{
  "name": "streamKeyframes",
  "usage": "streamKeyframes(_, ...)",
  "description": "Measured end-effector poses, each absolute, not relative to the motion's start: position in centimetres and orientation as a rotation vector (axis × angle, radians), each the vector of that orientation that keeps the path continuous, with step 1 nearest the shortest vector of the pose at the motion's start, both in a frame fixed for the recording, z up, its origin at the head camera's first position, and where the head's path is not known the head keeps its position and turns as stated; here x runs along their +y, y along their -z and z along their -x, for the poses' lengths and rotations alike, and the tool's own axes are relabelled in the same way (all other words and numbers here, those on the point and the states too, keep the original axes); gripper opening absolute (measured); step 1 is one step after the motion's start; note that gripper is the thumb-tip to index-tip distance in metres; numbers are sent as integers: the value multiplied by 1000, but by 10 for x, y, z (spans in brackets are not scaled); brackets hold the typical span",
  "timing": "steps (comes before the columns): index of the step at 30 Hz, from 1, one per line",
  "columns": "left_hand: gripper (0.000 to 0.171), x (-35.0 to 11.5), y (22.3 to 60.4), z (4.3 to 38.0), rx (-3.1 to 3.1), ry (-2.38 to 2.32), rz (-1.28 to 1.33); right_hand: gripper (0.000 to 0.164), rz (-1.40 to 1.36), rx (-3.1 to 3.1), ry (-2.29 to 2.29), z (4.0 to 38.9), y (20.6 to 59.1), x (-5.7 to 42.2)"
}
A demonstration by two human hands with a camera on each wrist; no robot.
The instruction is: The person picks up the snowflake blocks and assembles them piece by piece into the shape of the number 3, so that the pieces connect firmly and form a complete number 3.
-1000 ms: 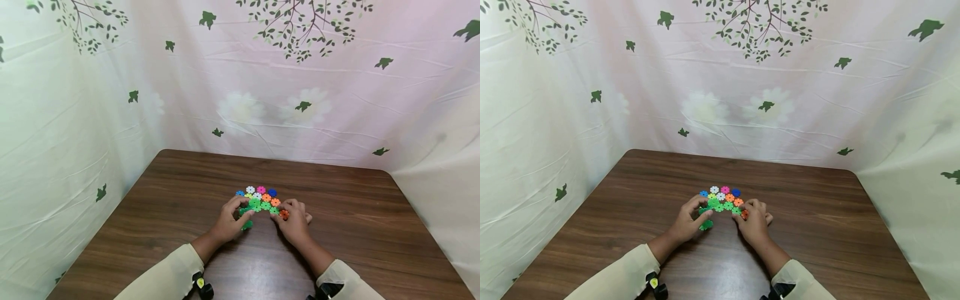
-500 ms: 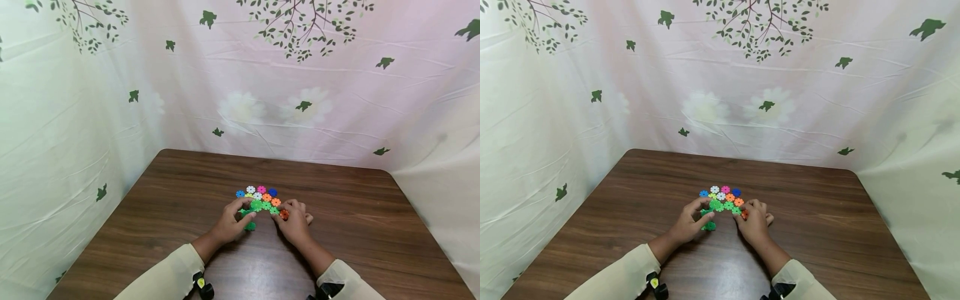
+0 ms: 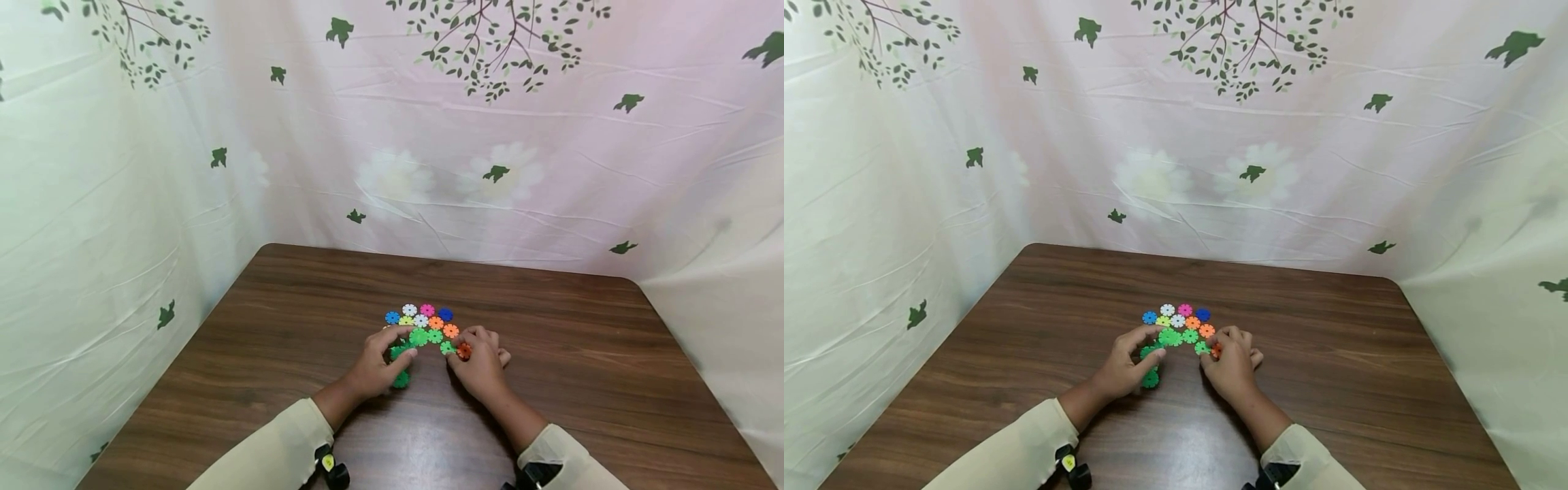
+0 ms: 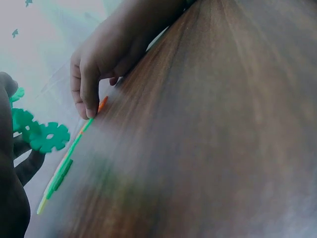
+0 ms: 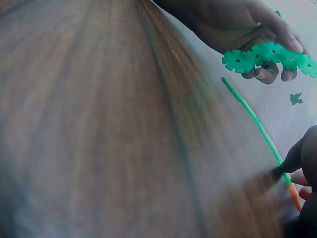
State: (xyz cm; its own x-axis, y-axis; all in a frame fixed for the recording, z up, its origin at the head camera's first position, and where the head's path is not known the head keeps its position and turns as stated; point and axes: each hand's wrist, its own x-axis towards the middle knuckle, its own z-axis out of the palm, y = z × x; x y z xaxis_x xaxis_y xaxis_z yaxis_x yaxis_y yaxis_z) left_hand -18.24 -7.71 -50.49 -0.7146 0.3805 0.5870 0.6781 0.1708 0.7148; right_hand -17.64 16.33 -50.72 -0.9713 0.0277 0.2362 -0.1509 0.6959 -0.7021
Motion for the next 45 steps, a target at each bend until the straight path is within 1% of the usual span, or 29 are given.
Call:
streamKeyframes(4, 35, -79, 506, 184, -2135, 1500, 1053, 18, -101, -2674, -1137, 176, 507, 163)
streamKeyframes(12, 34, -90, 500, 191, -2088, 1271, 1034, 21, -98, -2696, -1153, 177, 509, 163)
streamKeyframes(18, 35, -93, 500, 195, -2125, 1263, 1021, 20, -87, -2711, -1165, 179, 508, 164)
streamKeyframes(26, 37, -94, 502, 195, -2147, 1241, 1026, 24, -113, -2672, -1145, 177, 509, 163)
streamKeyframes(33, 38, -94, 505, 194, -2199, 1249, 1000, 24, -203, -2598, -1142, 176, 510, 161)
streamKeyframes(38, 38, -93, 504, 194, -2233, 1289, 1003, 37, -273, -2503, -1165, 175, 511, 159)
streamKeyframes(40, 39, -93, 504, 193, -2244, 1303, 1000, 40, -320, -2453, -1177, 176, 511, 159)
streamKeyframes(45, 41, -93, 503, 193, -2271, 1327, 990, 38, -453, -2366, -1161, 177, 509, 156)
